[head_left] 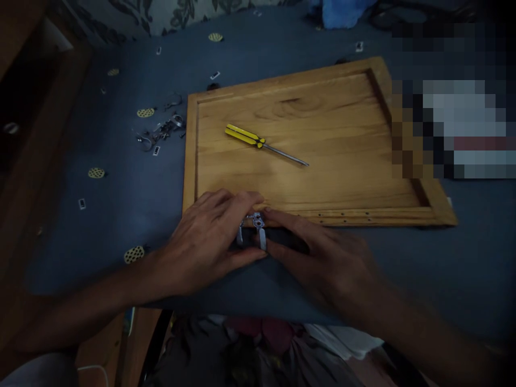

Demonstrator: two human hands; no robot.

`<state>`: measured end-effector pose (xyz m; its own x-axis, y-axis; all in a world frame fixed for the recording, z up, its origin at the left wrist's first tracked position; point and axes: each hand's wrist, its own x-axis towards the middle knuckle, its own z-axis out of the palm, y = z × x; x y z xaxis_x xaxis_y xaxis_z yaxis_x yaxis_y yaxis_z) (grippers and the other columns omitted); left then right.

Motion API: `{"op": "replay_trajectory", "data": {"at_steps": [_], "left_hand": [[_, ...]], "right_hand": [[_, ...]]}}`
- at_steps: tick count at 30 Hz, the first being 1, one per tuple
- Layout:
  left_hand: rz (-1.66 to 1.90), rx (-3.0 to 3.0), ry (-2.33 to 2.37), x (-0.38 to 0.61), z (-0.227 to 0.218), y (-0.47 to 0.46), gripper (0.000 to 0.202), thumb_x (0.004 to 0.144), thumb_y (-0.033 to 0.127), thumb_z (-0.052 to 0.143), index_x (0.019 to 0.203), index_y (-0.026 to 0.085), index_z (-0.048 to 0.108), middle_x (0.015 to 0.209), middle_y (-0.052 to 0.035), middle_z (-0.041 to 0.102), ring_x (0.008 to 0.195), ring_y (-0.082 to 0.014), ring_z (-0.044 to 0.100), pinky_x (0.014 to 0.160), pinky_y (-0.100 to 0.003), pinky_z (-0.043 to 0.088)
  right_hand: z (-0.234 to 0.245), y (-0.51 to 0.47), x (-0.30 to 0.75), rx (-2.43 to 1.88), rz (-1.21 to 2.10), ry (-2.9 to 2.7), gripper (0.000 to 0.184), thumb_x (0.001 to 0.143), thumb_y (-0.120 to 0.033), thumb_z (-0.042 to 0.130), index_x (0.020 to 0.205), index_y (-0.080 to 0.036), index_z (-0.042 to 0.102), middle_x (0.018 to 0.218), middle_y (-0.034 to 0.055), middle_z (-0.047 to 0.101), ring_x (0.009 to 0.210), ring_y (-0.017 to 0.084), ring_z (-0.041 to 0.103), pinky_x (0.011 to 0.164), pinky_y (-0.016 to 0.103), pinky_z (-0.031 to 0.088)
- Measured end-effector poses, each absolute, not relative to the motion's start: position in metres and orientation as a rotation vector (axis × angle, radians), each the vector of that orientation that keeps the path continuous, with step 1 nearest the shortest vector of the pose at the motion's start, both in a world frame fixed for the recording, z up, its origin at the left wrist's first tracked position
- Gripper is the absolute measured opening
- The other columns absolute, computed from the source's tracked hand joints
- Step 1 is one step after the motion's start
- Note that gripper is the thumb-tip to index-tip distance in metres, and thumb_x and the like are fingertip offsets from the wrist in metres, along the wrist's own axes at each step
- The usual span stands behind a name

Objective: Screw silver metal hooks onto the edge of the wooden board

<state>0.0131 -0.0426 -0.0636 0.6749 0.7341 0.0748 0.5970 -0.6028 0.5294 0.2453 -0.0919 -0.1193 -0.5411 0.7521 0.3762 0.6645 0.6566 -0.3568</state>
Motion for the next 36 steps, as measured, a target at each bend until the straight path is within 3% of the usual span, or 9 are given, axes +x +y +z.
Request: {"op": "replay_trajectory", "data": {"at_steps": [3, 12, 16, 23, 28, 36], "left_hand": [[0.372, 2.432, 1.042, 0.014, -0.063, -0.042, 0.053, 0.090, 0.034, 0.078, 0.132, 0.021, 0.048, 0.120, -0.0062, 0.072, 0.114, -0.0258, 0.067, 0.097, -0.041, 0.055], [0.392, 2.406, 1.017, 0.011, -0.062, -0.040, 0.065, 0.086, 0.037, 0.083, 0.137, 0.023, 0.045, 0.129, -0.0071, 0.069, 0.120, -0.0265, 0.067, 0.101, -0.041, 0.054], [0.455, 2.339, 1.061, 0.004, -0.059, -0.036, 0.069, 0.084, 0.044, 0.084, 0.138, 0.027, 0.046, 0.119, -0.0056, 0.070, 0.110, -0.0263, 0.069, 0.091, -0.040, 0.056], [0.643, 2.124, 1.126, -0.010, -0.051, -0.024, 0.045, 0.094, 0.037, 0.071, 0.133, 0.023, 0.053, 0.107, -0.0026, 0.071, 0.099, -0.0181, 0.070, 0.074, -0.027, 0.053], [0.709, 2.017, 1.135, -0.015, -0.058, -0.015, 0.030, 0.098, 0.032, 0.061, 0.125, 0.019, 0.056, 0.092, -0.0011, 0.071, 0.085, -0.0149, 0.069, 0.070, -0.025, 0.051], [0.802, 2.059, 1.172, -0.021, -0.065, -0.007, 0.027, 0.097, 0.034, 0.059, 0.120, 0.018, 0.059, 0.086, -0.0006, 0.071, 0.077, -0.0140, 0.068, 0.064, -0.024, 0.049]], "right_hand": [[-0.117, -0.091, 0.246, -1.033, 0.135, -2.389, 0.027, 0.100, -0.013, 0.057, 0.117, -0.027, 0.074, 0.142, 0.0057, 0.069, 0.108, 0.026, 0.077, 0.083, 0.036, 0.065], [-0.121, -0.089, 0.245, -1.071, 0.118, -2.358, 0.025, 0.102, -0.019, 0.058, 0.116, -0.028, 0.075, 0.142, 0.0022, 0.069, 0.095, 0.020, 0.077, 0.075, 0.031, 0.060], [-0.115, -0.086, 0.244, -1.025, 0.055, -2.370, 0.025, 0.104, -0.017, 0.052, 0.111, -0.025, 0.075, 0.136, 0.0050, 0.072, 0.089, 0.017, 0.077, 0.069, 0.027, 0.056], [-0.118, -0.087, 0.245, -1.000, 0.017, -2.378, 0.028, 0.103, -0.014, 0.050, 0.113, -0.025, 0.074, 0.133, 0.0082, 0.073, 0.094, 0.019, 0.077, 0.071, 0.029, 0.058], [-0.118, -0.087, 0.248, -1.007, 0.006, -2.410, 0.031, 0.101, -0.013, 0.053, 0.119, -0.028, 0.073, 0.137, 0.0056, 0.072, 0.096, 0.018, 0.077, 0.072, 0.028, 0.060], [-0.115, -0.086, 0.248, -0.981, 0.000, -2.421, 0.029, 0.102, -0.014, 0.051, 0.118, -0.026, 0.072, 0.135, 0.0077, 0.073, 0.094, 0.019, 0.077, 0.072, 0.030, 0.060]]}}
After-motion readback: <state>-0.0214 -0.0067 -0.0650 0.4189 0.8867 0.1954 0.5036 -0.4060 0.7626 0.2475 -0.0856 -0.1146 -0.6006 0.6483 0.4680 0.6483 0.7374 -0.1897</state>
